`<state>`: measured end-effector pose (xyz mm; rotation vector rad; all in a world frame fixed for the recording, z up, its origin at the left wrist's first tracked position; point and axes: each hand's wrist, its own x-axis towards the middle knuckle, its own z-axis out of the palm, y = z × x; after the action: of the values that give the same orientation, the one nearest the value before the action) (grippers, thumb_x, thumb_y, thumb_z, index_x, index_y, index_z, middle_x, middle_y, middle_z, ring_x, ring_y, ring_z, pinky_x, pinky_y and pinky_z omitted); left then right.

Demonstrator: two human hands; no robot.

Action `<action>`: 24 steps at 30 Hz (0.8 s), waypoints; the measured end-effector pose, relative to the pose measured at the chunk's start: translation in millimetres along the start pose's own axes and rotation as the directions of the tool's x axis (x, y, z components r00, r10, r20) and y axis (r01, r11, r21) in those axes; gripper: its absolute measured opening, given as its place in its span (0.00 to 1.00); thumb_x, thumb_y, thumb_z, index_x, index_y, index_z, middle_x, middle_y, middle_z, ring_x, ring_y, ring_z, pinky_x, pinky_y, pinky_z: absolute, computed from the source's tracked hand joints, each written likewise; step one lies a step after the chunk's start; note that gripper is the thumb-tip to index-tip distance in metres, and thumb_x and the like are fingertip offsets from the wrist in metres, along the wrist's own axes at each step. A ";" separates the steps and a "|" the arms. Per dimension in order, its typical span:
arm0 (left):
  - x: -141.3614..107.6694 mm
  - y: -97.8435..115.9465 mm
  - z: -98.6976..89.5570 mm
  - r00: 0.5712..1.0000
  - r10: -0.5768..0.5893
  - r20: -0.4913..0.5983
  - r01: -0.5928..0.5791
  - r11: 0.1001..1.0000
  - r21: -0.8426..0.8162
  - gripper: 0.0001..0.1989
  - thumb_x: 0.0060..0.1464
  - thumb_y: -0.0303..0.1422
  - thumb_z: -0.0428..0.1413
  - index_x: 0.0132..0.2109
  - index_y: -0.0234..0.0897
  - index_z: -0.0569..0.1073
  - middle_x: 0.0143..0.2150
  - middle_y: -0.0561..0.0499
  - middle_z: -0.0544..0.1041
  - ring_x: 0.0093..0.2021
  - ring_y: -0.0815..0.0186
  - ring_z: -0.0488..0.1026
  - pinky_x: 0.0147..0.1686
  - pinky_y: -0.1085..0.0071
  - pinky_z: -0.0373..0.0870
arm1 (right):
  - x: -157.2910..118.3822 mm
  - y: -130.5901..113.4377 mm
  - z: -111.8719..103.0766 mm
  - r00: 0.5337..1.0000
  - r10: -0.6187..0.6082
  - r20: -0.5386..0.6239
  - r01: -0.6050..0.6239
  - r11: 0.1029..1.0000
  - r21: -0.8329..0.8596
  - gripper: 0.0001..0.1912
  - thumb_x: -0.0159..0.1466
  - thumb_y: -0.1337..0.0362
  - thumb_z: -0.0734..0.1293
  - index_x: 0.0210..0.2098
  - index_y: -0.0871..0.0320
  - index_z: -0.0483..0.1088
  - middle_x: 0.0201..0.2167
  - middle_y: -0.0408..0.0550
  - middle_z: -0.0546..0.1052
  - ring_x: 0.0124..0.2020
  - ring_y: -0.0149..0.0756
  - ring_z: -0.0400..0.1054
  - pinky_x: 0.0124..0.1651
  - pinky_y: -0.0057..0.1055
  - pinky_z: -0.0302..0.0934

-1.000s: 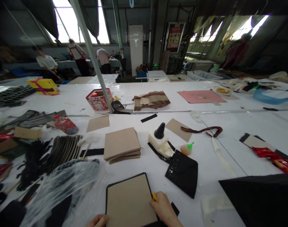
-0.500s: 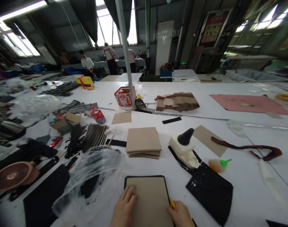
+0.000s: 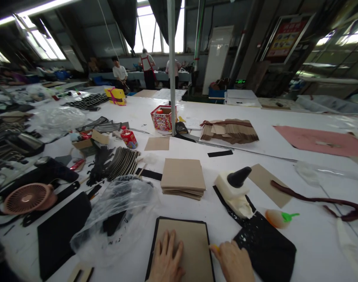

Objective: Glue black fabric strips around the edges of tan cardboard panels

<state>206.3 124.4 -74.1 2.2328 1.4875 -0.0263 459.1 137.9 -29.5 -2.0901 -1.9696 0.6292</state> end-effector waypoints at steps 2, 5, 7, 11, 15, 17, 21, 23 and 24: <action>-0.9 -0.5 -2.8 1.000 0.007 -0.008 -0.007 1.000 -0.006 0.35 0.53 0.46 0.54 0.65 0.44 0.54 0.68 0.35 0.45 0.66 0.36 0.43 0.55 0.32 0.52 | 11.9 -11.3 -35.9 0.999 -0.034 -0.006 0.034 0.996 -0.088 0.16 0.60 0.52 0.64 0.22 0.54 0.70 0.24 0.53 0.73 0.33 0.45 0.68 0.33 0.34 0.57; -1.7 -0.5 -4.7 1.000 0.012 -0.006 -0.012 1.000 -0.002 0.34 0.54 0.45 0.53 0.65 0.44 0.53 0.68 0.36 0.45 0.66 0.37 0.44 0.55 0.32 0.53 | 30.3 -45.2 -75.3 0.995 -0.077 0.058 0.078 0.997 -0.007 0.18 0.61 0.50 0.62 0.23 0.54 0.71 0.26 0.50 0.73 0.29 0.39 0.67 0.34 0.33 0.57; -2.1 -0.5 -3.8 0.999 0.032 0.010 -0.032 0.999 0.000 0.32 0.56 0.43 0.51 0.65 0.44 0.52 0.68 0.39 0.47 0.66 0.40 0.45 0.55 0.31 0.53 | 39.9 -74.4 -83.9 0.981 -0.148 0.122 0.121 0.971 0.206 0.17 0.62 0.52 0.61 0.24 0.54 0.71 0.26 0.47 0.73 0.29 0.37 0.67 0.35 0.32 0.58; -3.0 -0.8 0.0 0.997 0.081 -0.015 -0.080 0.996 0.046 0.32 0.57 0.37 0.49 0.66 0.43 0.47 0.67 0.43 0.52 0.66 0.44 0.50 0.55 0.32 0.57 | 53.0 -125.0 -64.7 0.933 -0.304 0.192 0.148 0.810 0.568 0.09 0.59 0.59 0.64 0.32 0.55 0.74 0.32 0.45 0.76 0.36 0.37 0.69 0.41 0.28 0.60; -3.7 1.0 -1.4 0.997 0.075 -0.001 -0.075 0.996 0.057 0.32 0.57 0.35 0.50 0.66 0.41 0.47 0.67 0.42 0.51 0.66 0.43 0.50 0.55 0.32 0.57 | 65.2 -149.9 -34.8 0.902 -0.389 0.189 0.197 0.758 0.622 0.08 0.58 0.64 0.64 0.31 0.57 0.75 0.32 0.45 0.76 0.36 0.36 0.69 0.41 0.28 0.60; -3.8 2.8 -4.3 0.997 0.062 0.035 -0.063 0.998 0.020 0.31 0.58 0.35 0.48 0.66 0.40 0.48 0.67 0.41 0.50 0.66 0.43 0.48 0.55 0.31 0.55 | 71.4 -152.9 -26.8 0.891 -0.408 0.199 0.217 0.767 0.604 0.07 0.57 0.66 0.64 0.31 0.57 0.75 0.32 0.45 0.76 0.36 0.36 0.69 0.41 0.28 0.60; -4.3 4.8 -7.3 0.997 0.045 0.055 -0.043 0.998 -0.049 0.30 0.59 0.35 0.46 0.66 0.39 0.48 0.68 0.42 0.46 0.67 0.43 0.45 0.56 0.29 0.51 | 78.0 -140.2 -29.2 0.880 -0.402 0.252 0.241 0.837 0.492 0.08 0.56 0.68 0.63 0.29 0.58 0.75 0.30 0.45 0.77 0.34 0.35 0.69 0.39 0.27 0.58; -4.6 4.0 -6.3 0.997 0.046 0.055 -0.042 0.997 -0.070 0.30 0.58 0.35 0.46 0.66 0.39 0.48 0.68 0.42 0.46 0.67 0.44 0.44 0.57 0.29 0.49 | 77.5 -125.6 -37.3 0.880 -0.391 0.269 0.251 0.865 0.435 0.08 0.56 0.68 0.63 0.28 0.58 0.75 0.29 0.45 0.77 0.33 0.36 0.69 0.39 0.27 0.58; -4.8 3.4 -5.5 0.997 0.049 0.055 -0.044 0.996 -0.077 0.30 0.58 0.35 0.47 0.66 0.40 0.48 0.68 0.42 0.46 0.67 0.44 0.44 0.57 0.29 0.49 | 76.7 -117.0 -42.1 0.883 -0.380 0.275 0.251 0.878 0.407 0.08 0.56 0.68 0.62 0.28 0.58 0.75 0.29 0.45 0.77 0.34 0.36 0.69 0.39 0.28 0.58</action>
<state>206.0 121.3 -66.7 2.1872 1.3834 -0.0177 373.7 230.1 45.0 -1.4648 -2.1084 1.2471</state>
